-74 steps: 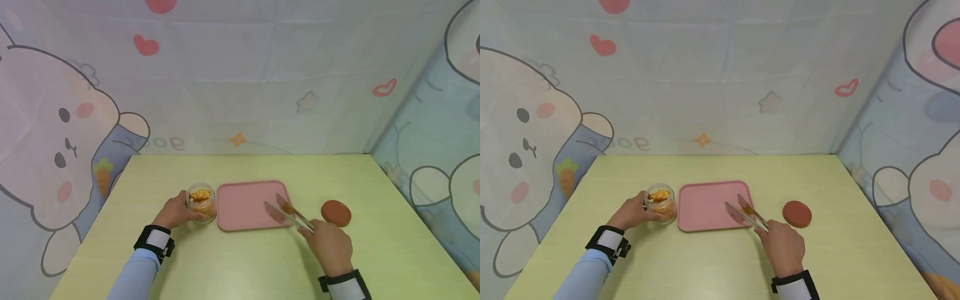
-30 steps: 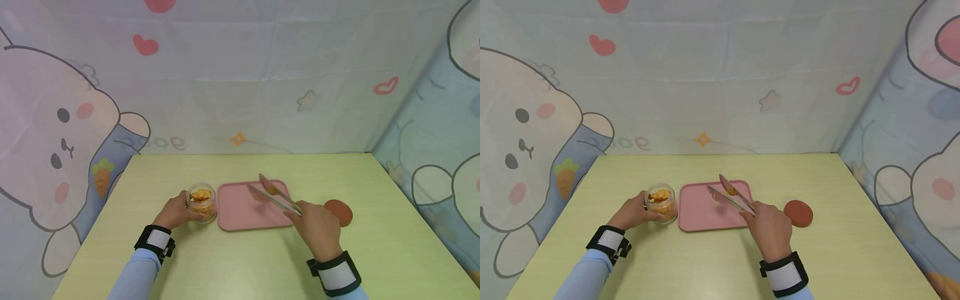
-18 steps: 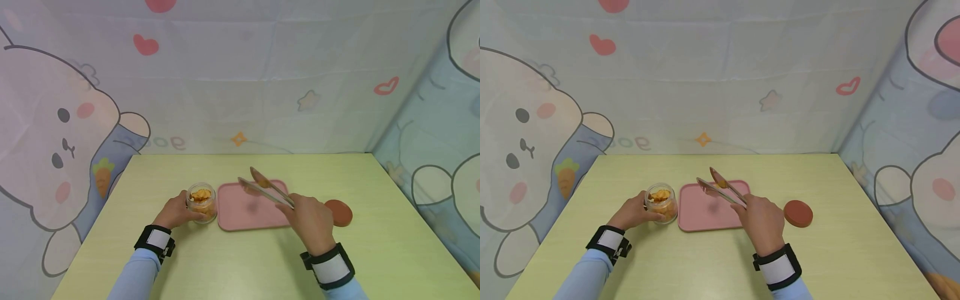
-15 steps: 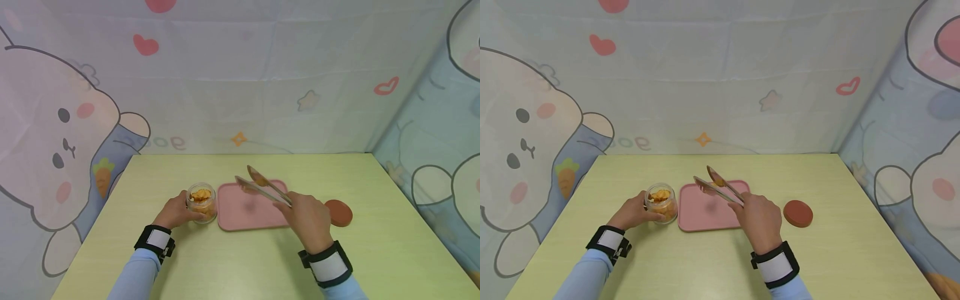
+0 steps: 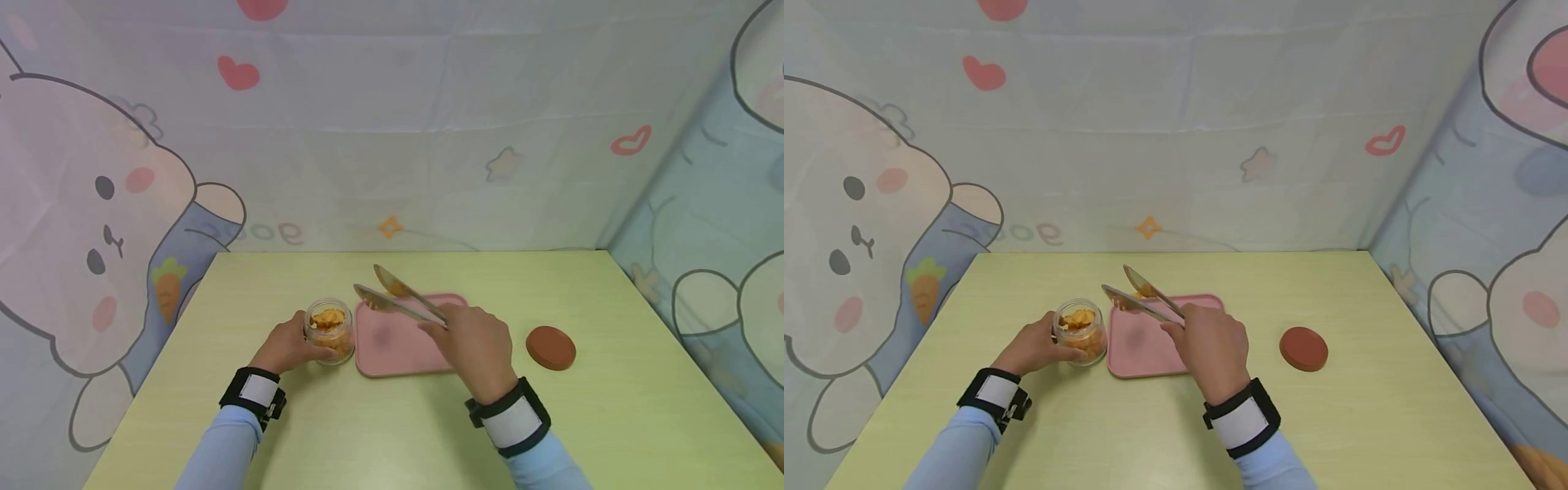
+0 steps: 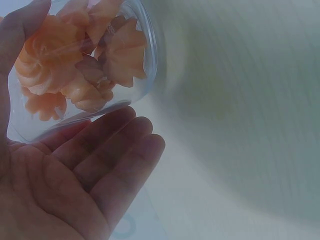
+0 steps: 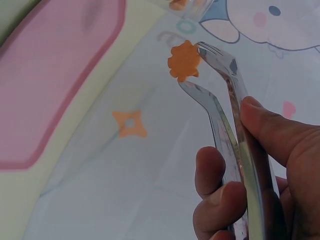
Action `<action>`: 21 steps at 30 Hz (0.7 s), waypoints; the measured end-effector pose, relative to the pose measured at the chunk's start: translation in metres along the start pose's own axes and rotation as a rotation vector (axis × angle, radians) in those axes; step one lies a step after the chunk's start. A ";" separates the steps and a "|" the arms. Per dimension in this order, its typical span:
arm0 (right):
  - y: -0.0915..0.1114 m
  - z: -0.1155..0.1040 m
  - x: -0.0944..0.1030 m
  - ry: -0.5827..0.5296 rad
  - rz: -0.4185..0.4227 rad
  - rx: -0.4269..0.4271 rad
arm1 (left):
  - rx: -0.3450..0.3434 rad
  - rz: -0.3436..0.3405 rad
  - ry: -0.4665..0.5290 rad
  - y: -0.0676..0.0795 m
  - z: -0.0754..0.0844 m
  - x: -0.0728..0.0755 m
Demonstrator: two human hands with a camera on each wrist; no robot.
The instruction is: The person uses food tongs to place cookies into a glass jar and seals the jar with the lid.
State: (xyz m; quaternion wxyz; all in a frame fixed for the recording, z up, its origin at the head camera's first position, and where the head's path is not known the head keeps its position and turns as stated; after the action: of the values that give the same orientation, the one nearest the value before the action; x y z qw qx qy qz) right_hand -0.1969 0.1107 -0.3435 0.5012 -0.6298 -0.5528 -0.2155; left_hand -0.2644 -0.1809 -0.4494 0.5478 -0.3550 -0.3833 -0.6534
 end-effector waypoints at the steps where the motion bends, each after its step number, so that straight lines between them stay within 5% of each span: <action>1: -0.001 -0.003 -0.001 -0.003 -0.003 0.004 | 0.002 -0.001 0.001 0.000 0.000 0.000; 21: -0.013 -0.040 -0.013 -0.023 0.012 0.169 | -0.007 0.000 0.011 0.000 -0.001 0.000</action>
State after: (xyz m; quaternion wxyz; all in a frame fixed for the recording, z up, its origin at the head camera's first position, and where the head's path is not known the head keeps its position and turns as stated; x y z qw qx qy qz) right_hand -0.2013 0.0677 -0.3329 0.5475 -0.5911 -0.5709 -0.1580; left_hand -0.2643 -0.1816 -0.4495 0.5486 -0.3534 -0.3780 -0.6567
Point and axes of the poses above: each hand's wrist, its own y-axis away from the middle knuckle, its own x-axis out of the back of the hand, z = x × y, the point moved 3 cm from there along -y, towards the middle knuckle, and after that the axes turned 10 degrees about -y, right-handed, at the moved point
